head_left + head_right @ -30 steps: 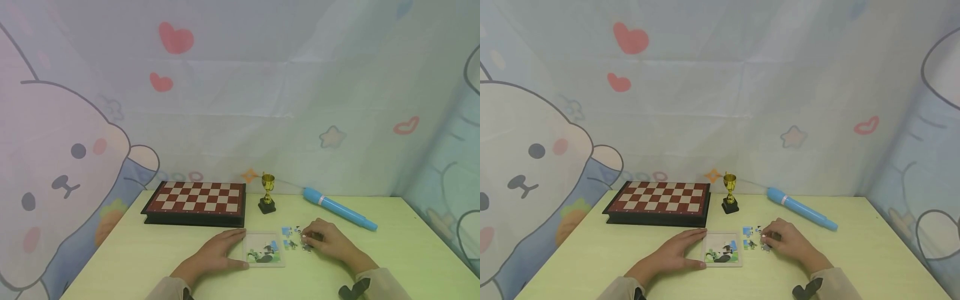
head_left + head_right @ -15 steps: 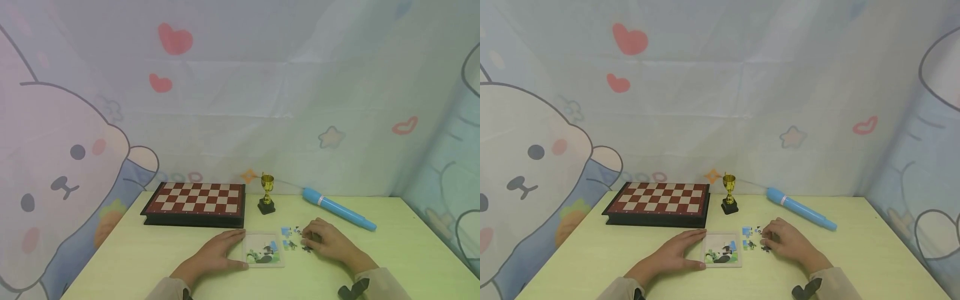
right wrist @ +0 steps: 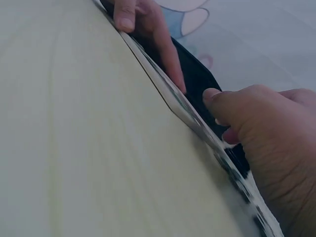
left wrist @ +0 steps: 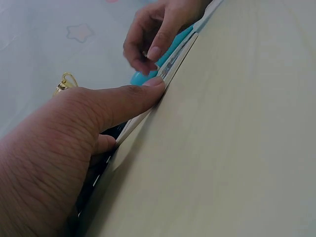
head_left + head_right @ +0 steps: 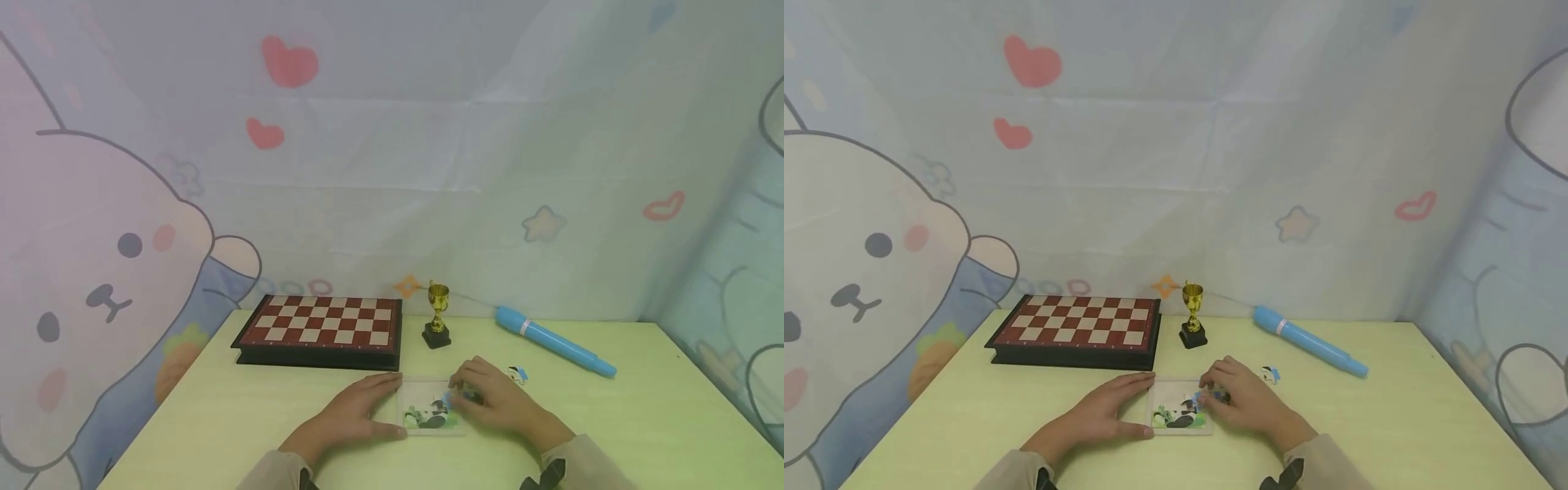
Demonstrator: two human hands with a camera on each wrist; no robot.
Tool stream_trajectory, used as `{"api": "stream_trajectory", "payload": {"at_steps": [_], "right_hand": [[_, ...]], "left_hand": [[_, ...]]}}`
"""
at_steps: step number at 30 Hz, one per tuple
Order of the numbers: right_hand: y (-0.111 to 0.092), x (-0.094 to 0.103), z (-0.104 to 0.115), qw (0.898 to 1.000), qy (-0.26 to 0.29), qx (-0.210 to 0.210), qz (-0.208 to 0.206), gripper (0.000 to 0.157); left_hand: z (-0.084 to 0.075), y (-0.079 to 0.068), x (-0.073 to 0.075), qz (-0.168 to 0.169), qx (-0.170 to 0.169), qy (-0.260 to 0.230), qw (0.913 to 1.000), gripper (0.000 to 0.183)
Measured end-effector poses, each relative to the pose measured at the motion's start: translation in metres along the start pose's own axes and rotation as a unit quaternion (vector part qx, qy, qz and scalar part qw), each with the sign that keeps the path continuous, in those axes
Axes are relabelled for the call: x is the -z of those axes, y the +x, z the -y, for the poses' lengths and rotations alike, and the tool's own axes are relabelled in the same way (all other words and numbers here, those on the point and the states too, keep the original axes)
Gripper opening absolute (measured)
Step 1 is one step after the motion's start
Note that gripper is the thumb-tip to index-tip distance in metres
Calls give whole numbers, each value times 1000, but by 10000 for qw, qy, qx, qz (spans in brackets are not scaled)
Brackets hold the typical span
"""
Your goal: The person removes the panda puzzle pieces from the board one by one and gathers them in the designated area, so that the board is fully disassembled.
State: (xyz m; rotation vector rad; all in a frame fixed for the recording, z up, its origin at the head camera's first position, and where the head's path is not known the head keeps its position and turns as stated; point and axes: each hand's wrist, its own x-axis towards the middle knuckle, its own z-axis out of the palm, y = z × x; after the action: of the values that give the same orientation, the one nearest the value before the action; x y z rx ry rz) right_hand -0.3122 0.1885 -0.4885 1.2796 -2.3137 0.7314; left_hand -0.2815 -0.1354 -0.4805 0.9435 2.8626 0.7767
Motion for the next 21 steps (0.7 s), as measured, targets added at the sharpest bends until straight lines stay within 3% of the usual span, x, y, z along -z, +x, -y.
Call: {"api": "stream_trajectory", "payload": {"at_steps": [5, 21], "right_hand": [[12, -11, 4, 9996, -154, 27, 243, 21], [9, -9, 4, 9994, -225, -70, 269, 18]], "left_hand": [[0, 0, 1, -10, -16, 12, 10000, 91], [1, 1, 0, 56, 49, -16, 10000, 92]]}}
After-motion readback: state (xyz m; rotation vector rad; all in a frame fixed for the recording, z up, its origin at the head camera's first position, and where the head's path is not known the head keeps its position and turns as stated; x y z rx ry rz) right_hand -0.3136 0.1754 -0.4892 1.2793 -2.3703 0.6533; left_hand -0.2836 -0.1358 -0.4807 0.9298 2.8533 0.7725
